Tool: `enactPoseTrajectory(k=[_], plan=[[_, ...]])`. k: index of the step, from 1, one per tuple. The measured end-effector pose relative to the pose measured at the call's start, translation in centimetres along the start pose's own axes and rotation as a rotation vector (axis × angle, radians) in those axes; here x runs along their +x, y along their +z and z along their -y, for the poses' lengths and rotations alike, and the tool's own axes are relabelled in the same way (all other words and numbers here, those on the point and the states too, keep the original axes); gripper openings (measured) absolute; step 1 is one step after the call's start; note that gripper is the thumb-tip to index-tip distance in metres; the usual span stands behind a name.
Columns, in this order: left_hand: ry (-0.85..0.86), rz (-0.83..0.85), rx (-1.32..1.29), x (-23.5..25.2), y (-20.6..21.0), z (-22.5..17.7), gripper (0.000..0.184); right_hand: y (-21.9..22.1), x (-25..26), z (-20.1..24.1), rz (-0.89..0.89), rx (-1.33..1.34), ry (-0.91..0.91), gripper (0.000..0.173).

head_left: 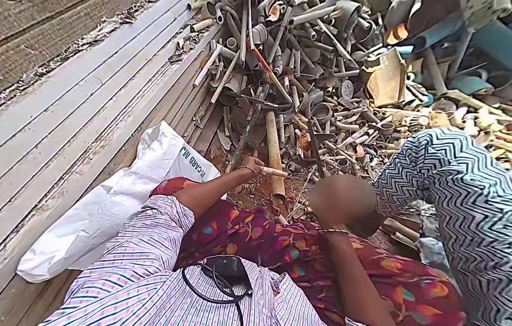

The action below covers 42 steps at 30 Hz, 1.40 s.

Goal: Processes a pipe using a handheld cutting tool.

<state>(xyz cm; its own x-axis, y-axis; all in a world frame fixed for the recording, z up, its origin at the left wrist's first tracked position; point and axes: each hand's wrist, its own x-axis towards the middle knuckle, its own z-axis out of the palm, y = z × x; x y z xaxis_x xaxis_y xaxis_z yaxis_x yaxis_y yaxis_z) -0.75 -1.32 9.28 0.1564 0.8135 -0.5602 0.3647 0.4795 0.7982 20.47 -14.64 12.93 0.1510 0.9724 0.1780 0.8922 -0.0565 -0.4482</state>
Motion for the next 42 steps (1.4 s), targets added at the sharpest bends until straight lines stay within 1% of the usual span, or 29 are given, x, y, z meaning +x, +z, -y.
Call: enactPoseTrajectory(k=[1, 2, 3, 4, 5, 7, 8, 9, 10, 11, 12, 15, 16, 18, 19, 21, 22, 25, 26, 28, 29, 30, 33, 35, 36, 37, 40, 41, 42], plan=[[-0.007, 0.001, -0.025, 0.3, 0.1, 0.5, 0.036, 2.1, -0.4, -0.1, 0.141, -0.01, 0.022, 0.046], [-0.015, -0.002, -0.041, 0.5, 0.1, 0.9, 0.037, 3.6, -0.6, -0.2, 0.362, -0.029, 0.071, 0.05], [-0.022, -0.008, -0.045, 0.7, 0.1, 1.2, 0.037, 4.4, -0.5, -0.3, 0.514, -0.029, 0.105, 0.052], [-0.028, -0.009, -0.025, 0.8, 0.1, 1.2, 0.037, 4.7, -0.4, -0.1, 0.537, -0.016, 0.104, 0.053], [-0.025, -0.006, 0.007, 0.9, 0.0, 1.1, 0.037, 4.5, -0.6, 0.2, 0.429, 0.012, 0.061, 0.052], [-0.034, -0.003, 0.048, 0.9, 0.2, 1.2, 0.037, 5.1, -1.4, 0.2, 0.04, 0.096, -0.082, 0.047], [-0.056, -0.007, 0.065, 0.7, 0.2, 1.2, 0.037, 5.8, -1.7, 0.0, -0.023, 0.107, -0.116, 0.047], [-0.09, -0.013, 0.084, 0.5, 0.0, 1.0, 0.036, 6.0, -2.0, 0.0, 0.116, 0.084, -0.07, 0.049], [-0.131, -0.023, 0.112, 0.3, 0.1, 0.8, 0.034, 5.9, -1.8, 0.2, 0.4, 0.009, 0.027, 0.054], [-0.171, -0.03, 0.147, 0.6, 0.2, 0.9, 0.036, 6.3, -1.3, 0.3, 0.605, -0.049, 0.094, 0.059], [-0.212, -0.017, 0.175, 0.8, 0.3, 0.8, 0.039, 6.5, -1.0, 0.6, 0.688, -0.08, 0.118, 0.063], [-0.276, -0.001, 0.218, 0.8, 0.7, 0.9, 0.042, 6.3, -1.1, 1.1, 0.624, -0.084, 0.015, 0.062], [-0.287, -0.008, 0.215, 0.6, 0.7, 0.8, 0.04, 6.3, -1.0, 1.1, 0.673, -0.111, 0.015, 0.064], [-0.296, -0.007, 0.225, 0.1, 0.7, 0.5, 0.037, 6.9, -0.2, 0.9, 0.801, -0.163, 0.125, 0.075], [-0.285, -0.007, 0.241, 0.0, 0.8, 0.4, 0.037, 7.3, 0.2, 0.5, 0.81, -0.17, 0.188, 0.076], [-0.262, -0.001, 0.261, -0.6, 1.1, 0.3, 0.04, 7.2, 0.5, 0.2, 0.803, -0.168, 0.262, 0.072], [-0.258, -0.006, 0.268, -0.7, 1.2, 0.3, 0.04, 7.1, 0.3, 0.4, 0.804, -0.173, 0.24, 0.07], [-0.253, -0.016, 0.276, -0.1, 1.1, 0.9, 0.04, 7.1, -0.9, 1.4, 0.809, -0.181, 0.089, 0.071], [-0.245, -0.012, 0.282, -0.1, 1.1, 1.1, 0.04, 7.3, -0.8, 1.2, 0.804, -0.179, 0.105, 0.073], [-0.235, -0.013, 0.305, -0.3, 1.4, 1.0, 0.041, 7.6, 0.0, 0.3, 0.812, -0.18, 0.23, 0.075], [-0.23, -0.018, 0.318, -0.3, 1.5, 1.0, 0.041, 7.4, 0.3, 0.1, 0.817, -0.186, 0.262, 0.075], [-0.224, -0.024, 0.328, -0.3, 1.5, 0.9, 0.041, 7.2, 0.2, 0.3, 0.832, -0.198, 0.257, 0.076], [-0.227, -0.014, 0.325, -0.6, 1.3, 0.4, 0.039, 6.7, -0.9, 1.6, 0.83, -0.209, 0.123, 0.078], [-0.23, 0.005, 0.327, -0.7, 1.3, 0.5, 0.041, 7.1, -0.5, 0.7, 0.836, -0.21, 0.203, 0.081], [-0.223, 0.008, 0.324, -0.8, 1.5, 0.5, 0.041, 7.2, 0.0, 0.1, 0.84, -0.209, 0.266, 0.077], [-0.217, 0.006, 0.325, -0.8, 1.5, 0.4, 0.041, 7.3, 0.2, -0.1, 0.838, -0.209, 0.282, 0.075], [-0.189, 0.003, 0.39, -0.8, 1.3, 0.2, 0.04, 6.8, -0.7, 1.4, 0.849, -0.224, 0.15, 0.074], [-0.167, 0.009, 0.444, -0.8, 1.2, 0.2, 0.04, 6.7, -0.8, 1.6, 0.844, -0.218, 0.146, 0.073], [-0.14, 0.014, 0.511, -0.8, 1.3, 0.3, 0.04, 6.9, -0.6, 1.1, 0.841, -0.215, 0.189, 0.072]])
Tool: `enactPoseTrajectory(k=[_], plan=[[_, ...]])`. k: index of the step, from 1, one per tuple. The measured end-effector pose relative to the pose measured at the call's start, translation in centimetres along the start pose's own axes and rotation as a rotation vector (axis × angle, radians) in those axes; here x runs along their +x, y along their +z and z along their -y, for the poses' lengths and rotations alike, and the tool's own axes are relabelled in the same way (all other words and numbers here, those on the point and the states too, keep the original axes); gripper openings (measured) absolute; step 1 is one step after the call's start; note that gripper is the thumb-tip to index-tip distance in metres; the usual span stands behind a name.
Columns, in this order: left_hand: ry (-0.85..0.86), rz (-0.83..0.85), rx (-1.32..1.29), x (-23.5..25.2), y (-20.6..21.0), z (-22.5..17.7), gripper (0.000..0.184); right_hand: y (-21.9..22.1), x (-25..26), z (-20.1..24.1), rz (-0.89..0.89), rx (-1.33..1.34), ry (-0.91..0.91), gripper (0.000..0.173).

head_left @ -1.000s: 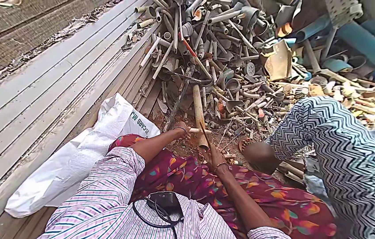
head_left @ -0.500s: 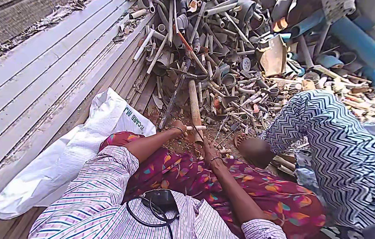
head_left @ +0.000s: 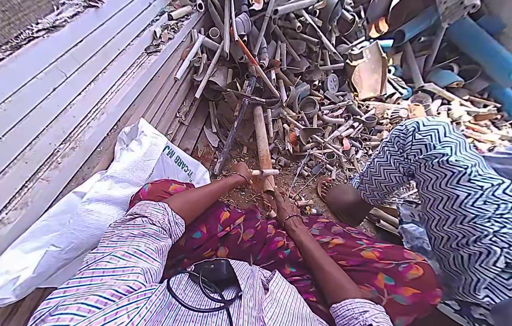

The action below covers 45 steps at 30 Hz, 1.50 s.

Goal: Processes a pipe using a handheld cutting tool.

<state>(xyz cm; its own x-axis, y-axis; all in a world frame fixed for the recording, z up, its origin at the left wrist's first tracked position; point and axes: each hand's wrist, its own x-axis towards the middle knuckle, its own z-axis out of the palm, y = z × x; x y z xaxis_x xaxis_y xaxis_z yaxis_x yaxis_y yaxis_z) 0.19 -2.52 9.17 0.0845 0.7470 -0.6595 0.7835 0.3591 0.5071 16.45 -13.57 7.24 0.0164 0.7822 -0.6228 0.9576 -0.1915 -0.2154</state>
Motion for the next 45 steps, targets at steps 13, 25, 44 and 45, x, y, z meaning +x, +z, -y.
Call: enactPoseTrajectory(k=[13, 25, 44, 45], plan=[[0.212, -0.055, 0.443, 0.0, 0.4, -0.3, 0.036, -0.5, 0.0, -0.2, -0.026, 0.057, -0.013, 0.068], [0.232, -0.064, 0.448, -0.4, 0.5, 0.1, 0.035, 0.0, 1.4, -1.3, -0.012, 0.117, 0.062, 0.065], [-0.103, 0.022, -0.279, -0.2, 0.5, 0.6, 0.043, 0.4, 0.4, 0.4, 0.005, 0.067, -0.154, 0.065], [-0.121, 0.024, -0.321, -0.3, 0.4, 0.7, 0.042, 0.4, 0.4, 0.4, 0.008, 0.063, -0.149, 0.067]])
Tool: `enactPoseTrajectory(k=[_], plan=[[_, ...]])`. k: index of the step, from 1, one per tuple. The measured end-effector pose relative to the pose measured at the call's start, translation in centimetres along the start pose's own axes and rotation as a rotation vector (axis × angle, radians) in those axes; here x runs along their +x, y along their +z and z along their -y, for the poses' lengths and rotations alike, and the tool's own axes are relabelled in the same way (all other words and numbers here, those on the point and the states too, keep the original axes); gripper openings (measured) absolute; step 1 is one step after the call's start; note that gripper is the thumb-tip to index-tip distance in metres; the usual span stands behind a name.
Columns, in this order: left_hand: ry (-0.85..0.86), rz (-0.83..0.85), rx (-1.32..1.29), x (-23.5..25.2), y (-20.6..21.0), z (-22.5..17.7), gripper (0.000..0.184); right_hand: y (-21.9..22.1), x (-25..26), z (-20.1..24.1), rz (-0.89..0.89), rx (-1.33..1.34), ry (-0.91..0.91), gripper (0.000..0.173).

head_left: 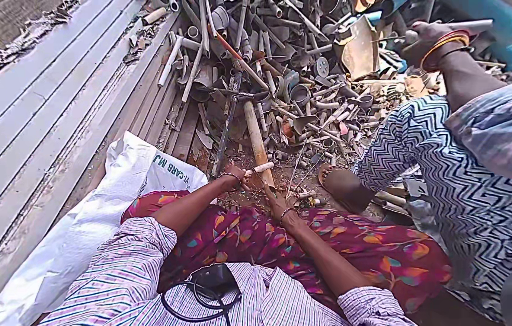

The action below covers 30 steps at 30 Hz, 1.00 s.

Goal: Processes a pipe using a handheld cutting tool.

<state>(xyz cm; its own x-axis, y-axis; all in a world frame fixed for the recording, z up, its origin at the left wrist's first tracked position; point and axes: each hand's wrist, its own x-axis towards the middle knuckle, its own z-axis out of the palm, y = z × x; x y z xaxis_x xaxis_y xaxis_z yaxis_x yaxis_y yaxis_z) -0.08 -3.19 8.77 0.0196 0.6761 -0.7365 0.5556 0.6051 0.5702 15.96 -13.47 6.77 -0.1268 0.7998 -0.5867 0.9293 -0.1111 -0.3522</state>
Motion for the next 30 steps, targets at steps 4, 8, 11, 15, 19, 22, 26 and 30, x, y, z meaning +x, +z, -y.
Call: enactPoseTrajectory(k=[4, 8, 11, 15, 19, 22, 26, 30], plan=[[-0.042, 0.002, -0.109, -0.1, 0.4, -0.3, 0.038, 0.0, 1.6, -1.8, 0.005, 0.045, 0.127, 0.069], [-0.045, -0.022, -0.174, 0.1, 0.4, -0.4, 0.038, 0.4, 0.1, -0.5, -0.012, -0.014, -0.001, 0.072], [-0.057, -0.027, -0.16, 0.1, 0.8, -0.3, 0.038, -0.1, 1.3, -2.0, 0.017, 0.031, 0.14, 0.071], [-0.04, -0.025, -0.164, 0.3, 0.6, -0.4, 0.039, 0.4, 0.0, -0.7, -0.001, 0.002, 0.012, 0.072], [-0.008, -0.039, -0.203, 0.6, 0.6, -0.1, 0.04, 0.0, 1.5, -3.3, -0.011, 0.104, 0.142, 0.067], [0.03, -0.051, -0.26, 0.5, 0.0, -1.0, 0.038, -0.1, 0.6, -2.0, -0.097, 0.117, 0.119, 0.064], [0.015, -0.059, -0.228, 0.6, -0.4, -0.9, 0.04, -0.5, 0.6, -1.7, -0.12, 0.137, 0.194, 0.067], [-0.017, -0.089, -0.15, 2.0, -0.3, 0.1, 0.041, -0.6, 1.0, -2.1, -0.147, 0.153, 0.181, 0.066]])
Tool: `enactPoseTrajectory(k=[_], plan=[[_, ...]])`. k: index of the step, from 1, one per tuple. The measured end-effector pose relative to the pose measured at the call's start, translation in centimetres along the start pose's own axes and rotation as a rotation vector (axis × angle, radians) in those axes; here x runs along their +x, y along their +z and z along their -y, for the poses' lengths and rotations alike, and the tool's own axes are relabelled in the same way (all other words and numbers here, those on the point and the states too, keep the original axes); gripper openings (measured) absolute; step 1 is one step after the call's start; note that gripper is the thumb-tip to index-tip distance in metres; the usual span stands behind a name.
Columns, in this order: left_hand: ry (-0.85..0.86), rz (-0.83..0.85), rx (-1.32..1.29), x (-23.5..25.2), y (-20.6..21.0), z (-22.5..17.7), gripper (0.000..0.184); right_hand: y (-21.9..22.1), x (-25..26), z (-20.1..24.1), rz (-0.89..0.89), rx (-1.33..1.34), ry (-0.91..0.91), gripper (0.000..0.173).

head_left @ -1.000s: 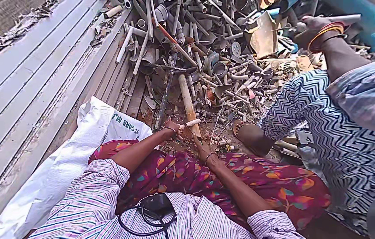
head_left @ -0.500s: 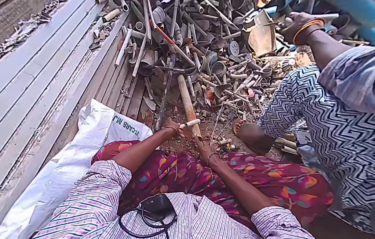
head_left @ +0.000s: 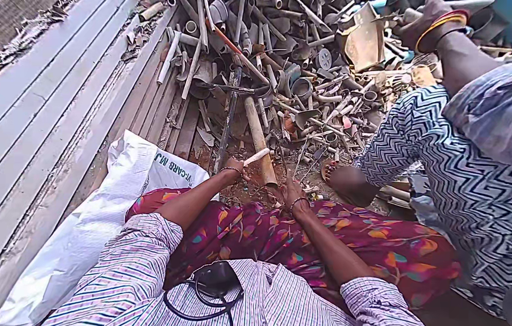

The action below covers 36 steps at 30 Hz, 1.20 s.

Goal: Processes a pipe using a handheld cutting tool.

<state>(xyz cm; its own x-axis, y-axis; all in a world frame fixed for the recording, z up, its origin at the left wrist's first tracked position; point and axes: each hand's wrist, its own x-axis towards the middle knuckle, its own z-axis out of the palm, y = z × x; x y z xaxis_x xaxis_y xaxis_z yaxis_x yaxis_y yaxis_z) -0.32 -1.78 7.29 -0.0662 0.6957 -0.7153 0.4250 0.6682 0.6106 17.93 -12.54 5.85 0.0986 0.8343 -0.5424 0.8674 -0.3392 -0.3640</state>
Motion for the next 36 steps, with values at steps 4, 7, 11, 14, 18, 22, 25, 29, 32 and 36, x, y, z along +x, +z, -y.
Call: enactPoseTrajectory(k=[4, 7, 11, 14, 18, 22, 25, 29, 32, 36], plan=[[0.008, 0.024, 0.027, 0.0, 0.0, 0.0, 0.042, 0.9, -0.1, 1.2, 0.095, -0.178, -0.158, 0.063], [-0.015, 0.038, 0.017, 0.0, 0.1, 0.1, 0.041, 0.5, 1.2, 0.6, 0.121, -0.172, -0.098, 0.066], [-0.027, 0.036, -0.039, -0.1, -0.1, -0.3, 0.038, 0.4, 0.2, 1.2, 0.131, -0.174, -0.181, 0.065], [-0.068, 0.032, -0.086, 0.0, 0.0, -0.4, 0.035, 0.0, 1.4, 0.8, 0.132, -0.181, -0.069, 0.068], [-0.062, 0.04, -0.106, -0.1, -0.2, -0.9, 0.035, 0.4, 0.9, 0.9, 0.131, -0.176, -0.148, 0.063], [-0.082, 0.043, -0.117, -0.6, -0.3, -1.2, 0.033, -0.4, 1.4, 0.6, 0.142, -0.156, -0.057, 0.072], [-0.079, 0.038, -0.093, -0.2, -0.5, -1.4, 0.033, -0.4, 1.0, 1.0, 0.139, -0.164, -0.128, 0.07], [-0.099, 0.062, -0.061, 0.3, -0.4, -1.0, 0.036, -0.8, 1.1, 1.1, 0.125, -0.12, -0.093, 0.063], [-0.08, 0.038, -0.008, 0.3, -0.5, -1.5, 0.037, -1.9, 2.1, 0.1, 0.046, -0.017, -0.054, 0.064], [-0.048, 0.022, 0.093, 1.1, -1.2, -1.2, 0.036, -1.7, 1.3, 0.8, 0.046, -0.034, -0.09, 0.065]])
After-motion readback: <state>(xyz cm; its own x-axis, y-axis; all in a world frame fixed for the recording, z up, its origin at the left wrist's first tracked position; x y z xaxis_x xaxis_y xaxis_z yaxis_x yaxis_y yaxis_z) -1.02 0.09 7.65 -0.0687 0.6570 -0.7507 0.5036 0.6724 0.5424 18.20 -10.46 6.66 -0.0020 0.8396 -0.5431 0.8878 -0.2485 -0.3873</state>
